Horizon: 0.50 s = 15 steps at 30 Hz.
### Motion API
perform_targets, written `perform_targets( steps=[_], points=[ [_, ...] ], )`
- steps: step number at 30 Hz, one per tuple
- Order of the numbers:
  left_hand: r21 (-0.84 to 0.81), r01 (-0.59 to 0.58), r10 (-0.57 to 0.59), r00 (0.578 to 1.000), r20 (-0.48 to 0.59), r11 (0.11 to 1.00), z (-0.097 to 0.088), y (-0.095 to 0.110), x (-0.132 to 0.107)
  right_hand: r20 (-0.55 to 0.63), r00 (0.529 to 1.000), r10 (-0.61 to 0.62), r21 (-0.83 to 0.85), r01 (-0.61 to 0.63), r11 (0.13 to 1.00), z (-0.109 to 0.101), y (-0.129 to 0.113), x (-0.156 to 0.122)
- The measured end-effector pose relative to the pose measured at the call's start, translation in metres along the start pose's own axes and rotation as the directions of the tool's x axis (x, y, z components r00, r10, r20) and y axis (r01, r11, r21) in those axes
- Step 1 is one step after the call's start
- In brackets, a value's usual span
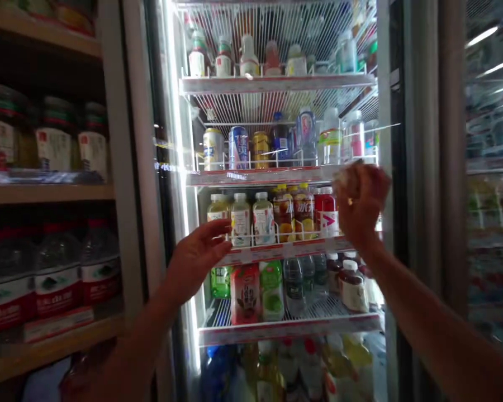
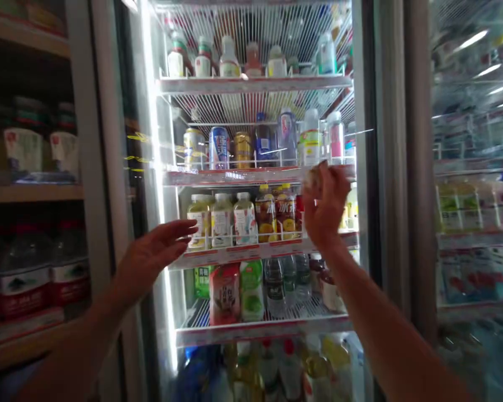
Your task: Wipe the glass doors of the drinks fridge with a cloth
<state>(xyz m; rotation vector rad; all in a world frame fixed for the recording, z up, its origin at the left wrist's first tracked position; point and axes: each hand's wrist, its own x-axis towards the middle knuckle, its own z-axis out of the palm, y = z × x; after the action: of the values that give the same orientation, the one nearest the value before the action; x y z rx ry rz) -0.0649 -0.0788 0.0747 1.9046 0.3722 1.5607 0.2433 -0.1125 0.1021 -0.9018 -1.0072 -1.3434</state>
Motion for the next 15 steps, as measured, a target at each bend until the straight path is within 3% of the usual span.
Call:
perform_targets(
  steps=[2,4,6,7,8,9,12,13,15],
  points=[
    [-0.069,-0.075,0.078,0.996,0.035,0.995,0.014,-0.006,-0.003,0.159,0.986,-0.046,-0.010,0.049,0.999,0.015,-0.029,-0.027],
    [-0.063,-0.142,0.139,0.989,-0.053,0.988,0.023,-0.018,-0.008,0.317,0.938,-0.142,0.065,0.127,0.990,0.021,-0.058,-0.057],
    [0.028,-0.157,0.160,0.965,-0.207,0.987,0.028,-0.032,-0.009,0.454,0.810,-0.371,0.222,0.301,0.928,0.016,-0.075,-0.075],
    [0.077,-0.149,0.164,0.953,-0.256,0.986,0.031,-0.038,-0.008,0.491,0.730,-0.475,0.297,0.373,0.879,0.012,-0.077,-0.078],
    [0.111,-0.140,0.165,0.948,-0.273,0.984,0.035,-0.042,-0.007,0.512,0.680,-0.525,0.336,0.404,0.851,0.008,-0.076,-0.076],
    [0.125,-0.142,0.171,0.949,-0.267,0.982,0.040,-0.044,-0.004,0.522,0.688,-0.503,0.323,0.387,0.864,0.005,-0.072,-0.072],
    [0.101,-0.213,0.227,0.960,-0.164,0.972,0.066,-0.042,0.006,0.454,0.878,-0.149,0.130,0.100,0.986,0.005,-0.064,-0.056],
    [0.118,-0.249,0.263,0.957,-0.125,0.961,0.077,-0.041,0.009,0.431,0.901,-0.052,0.101,0.009,0.995,0.008,-0.066,-0.054],
    [0.211,-0.328,0.342,0.939,-0.034,0.921,0.098,-0.043,0.015,0.447,0.895,0.003,0.137,-0.071,0.988,0.011,-0.076,-0.057]
  ],
)
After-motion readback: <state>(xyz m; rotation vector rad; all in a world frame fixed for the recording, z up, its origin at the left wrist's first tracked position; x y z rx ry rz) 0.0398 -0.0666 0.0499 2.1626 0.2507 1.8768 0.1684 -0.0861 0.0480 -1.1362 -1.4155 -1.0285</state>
